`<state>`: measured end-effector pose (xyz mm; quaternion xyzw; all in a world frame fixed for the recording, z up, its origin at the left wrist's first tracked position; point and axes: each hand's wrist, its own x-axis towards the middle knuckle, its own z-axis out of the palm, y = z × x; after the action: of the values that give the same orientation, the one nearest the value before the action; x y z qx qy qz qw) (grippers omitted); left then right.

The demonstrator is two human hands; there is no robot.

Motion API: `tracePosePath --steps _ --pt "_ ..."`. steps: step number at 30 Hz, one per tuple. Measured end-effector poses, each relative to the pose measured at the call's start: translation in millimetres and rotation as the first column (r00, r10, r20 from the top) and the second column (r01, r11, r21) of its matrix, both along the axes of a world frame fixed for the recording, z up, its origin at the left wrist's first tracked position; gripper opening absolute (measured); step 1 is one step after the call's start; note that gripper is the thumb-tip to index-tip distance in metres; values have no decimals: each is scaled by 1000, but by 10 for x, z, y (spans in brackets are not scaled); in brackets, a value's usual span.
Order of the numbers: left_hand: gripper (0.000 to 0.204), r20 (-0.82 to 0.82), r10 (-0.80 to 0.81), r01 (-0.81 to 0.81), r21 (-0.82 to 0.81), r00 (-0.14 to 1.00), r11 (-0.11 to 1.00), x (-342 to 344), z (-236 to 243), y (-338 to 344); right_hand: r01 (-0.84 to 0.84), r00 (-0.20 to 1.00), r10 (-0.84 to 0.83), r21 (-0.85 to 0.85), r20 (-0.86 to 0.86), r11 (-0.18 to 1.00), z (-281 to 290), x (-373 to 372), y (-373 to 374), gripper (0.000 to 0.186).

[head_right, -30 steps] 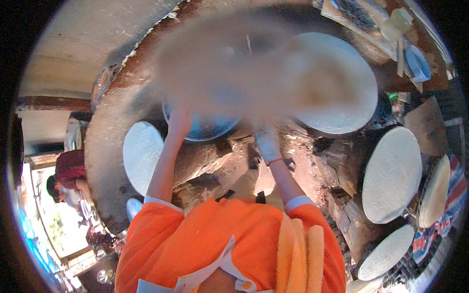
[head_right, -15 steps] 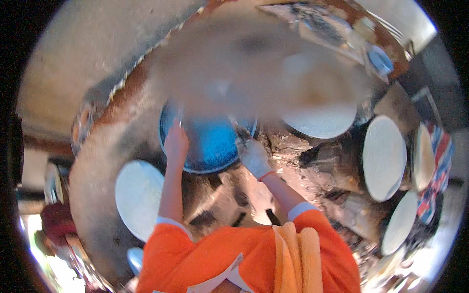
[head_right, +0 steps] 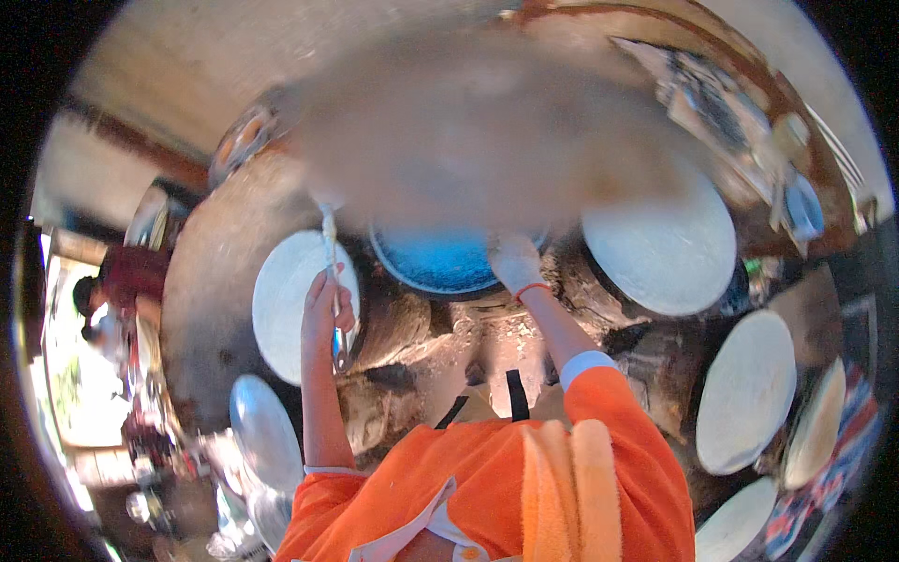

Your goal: The person ladles batter onto multiple hot pans and spreads it into thin crepes using a wooden stick. They flip the crepes and stack them on a nearby surface, repeating the process continuously.

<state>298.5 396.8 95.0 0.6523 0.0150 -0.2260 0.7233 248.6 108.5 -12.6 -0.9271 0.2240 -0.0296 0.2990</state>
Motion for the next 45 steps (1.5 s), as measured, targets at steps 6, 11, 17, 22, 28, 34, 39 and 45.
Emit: tracePosePath --steps 6,11,17,22,28,34,39,45 --pt "28 -101 -9 -6 -145 995 989 -229 163 37 -205 973 208 -44 96 978 -279 -76 -79 33" --pt "29 -62 -32 20 -185 998 983 -196 -61 -35 -139 964 185 -229 191 963 -813 -3 -1072 27" --pt "31 -91 50 -57 -68 995 996 -306 47 -177 -422 900 433 -362 -57 831 -301 251 -391 32" --pt "31 -116 94 -90 38 989 995 -308 -2 -248 -471 882 470 -3 39 882 -279 19 -515 37" --pt "20 217 -27 -40 297 976 954 679 -488 -685 -627 762 603 -37 -234 778 -158 355 -538 29" --pt "37 676 -329 -339 658 659 673 299 -1176 -571 -553 776 592 -217 219 805 -137 165 -617 30" --pt "49 349 -450 -253 932 822 260 -457 -1108 3 -280 958 153 898 241 339 -487 18 -557 32" --pt "50 287 -343 -168 926 894 337 -1096 -951 -72 -527 850 481 365 215 767 -674 171 -479 33"
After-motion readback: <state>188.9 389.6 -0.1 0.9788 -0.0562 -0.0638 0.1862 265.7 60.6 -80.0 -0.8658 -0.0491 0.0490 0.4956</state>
